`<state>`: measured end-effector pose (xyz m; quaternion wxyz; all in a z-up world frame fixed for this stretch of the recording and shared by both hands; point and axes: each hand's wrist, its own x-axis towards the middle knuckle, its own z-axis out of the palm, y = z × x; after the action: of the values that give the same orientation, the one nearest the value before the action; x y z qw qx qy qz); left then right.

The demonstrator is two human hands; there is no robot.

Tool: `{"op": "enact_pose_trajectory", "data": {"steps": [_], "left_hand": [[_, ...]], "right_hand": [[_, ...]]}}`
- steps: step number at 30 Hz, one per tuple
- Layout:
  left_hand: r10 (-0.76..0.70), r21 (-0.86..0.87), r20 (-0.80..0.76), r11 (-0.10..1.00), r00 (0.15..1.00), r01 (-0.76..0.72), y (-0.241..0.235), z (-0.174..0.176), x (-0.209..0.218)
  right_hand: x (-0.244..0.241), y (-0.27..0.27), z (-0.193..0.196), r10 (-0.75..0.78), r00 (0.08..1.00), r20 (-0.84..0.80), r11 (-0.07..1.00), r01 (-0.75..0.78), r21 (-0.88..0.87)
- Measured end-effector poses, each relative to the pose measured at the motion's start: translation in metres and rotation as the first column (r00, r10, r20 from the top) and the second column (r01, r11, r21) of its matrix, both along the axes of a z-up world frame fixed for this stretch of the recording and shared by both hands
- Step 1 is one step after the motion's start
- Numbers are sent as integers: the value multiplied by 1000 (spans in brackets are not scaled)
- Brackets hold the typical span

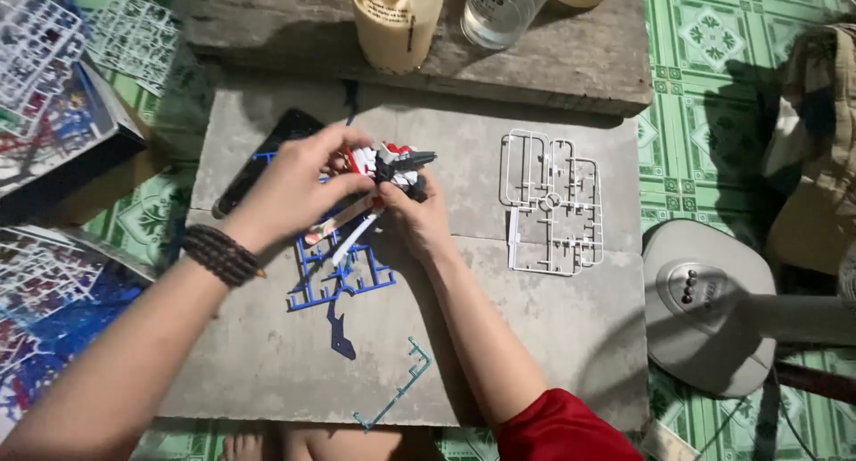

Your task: The person assembles a small red and white robot model kit by hand, attaching various plastic parts to the main body. They briefly pause to stir a drink in a cup with a spoon before resuming the assembly process.

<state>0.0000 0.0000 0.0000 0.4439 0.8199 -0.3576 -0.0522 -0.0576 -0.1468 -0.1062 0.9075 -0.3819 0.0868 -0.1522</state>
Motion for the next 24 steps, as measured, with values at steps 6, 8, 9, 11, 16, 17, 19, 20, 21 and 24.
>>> {"op": "enact_pose_trajectory", "data": {"steps": [6, 8, 9, 11, 16, 17, 19, 20, 21, 24], "left_hand": [[13, 7, -290, 1000, 957, -11, 11, 4, 12], [13, -6, -306, 1000, 952, -16, 13, 2, 11], [13, -23, -318, 1000, 948, -21, 13, 0, 11], [21, -21, -327, 999, 945, -29, 16, -3, 7], [48, -41, -351, 997, 935, -67, 15, -10, 7], [48, -67, -371, 995, 928, -78, 14, -11, 6], [45, -91, -392, 992, 919, -87, 13, -14, 5], [40, -106, -406, 990, 913, -90, 13, -16, 5], [34, -120, -421, 988, 906, -93, 13, -18, 6], [20, -108, -409, 992, 913, -70, 16, -12, 4]], "right_hand": [[3, -2, -16, 37, 999, 14, 997, -36, -65], [5, -2, -21, 40, 999, 32, 996, -37, -80], [7, -3, -24, 43, 998, 53, 995, -38, -97], [3, -5, -24, 50, 998, 46, 990, -43, -134], [5, -7, -23, 64, 998, 12, 983, -61, -175], [3, -7, -22, 67, 998, 4, 981, -65, -184], [1, -6, -20, 67, 998, -6, 979, -67, -190], [1, -5, -18, 75, 997, 11, 980, -72, -183], [0, -4, -17, 82, 996, 27, 982, -76, -175], [1, -7, -17, 103, 994, 24, 971, -95, -220]]}}
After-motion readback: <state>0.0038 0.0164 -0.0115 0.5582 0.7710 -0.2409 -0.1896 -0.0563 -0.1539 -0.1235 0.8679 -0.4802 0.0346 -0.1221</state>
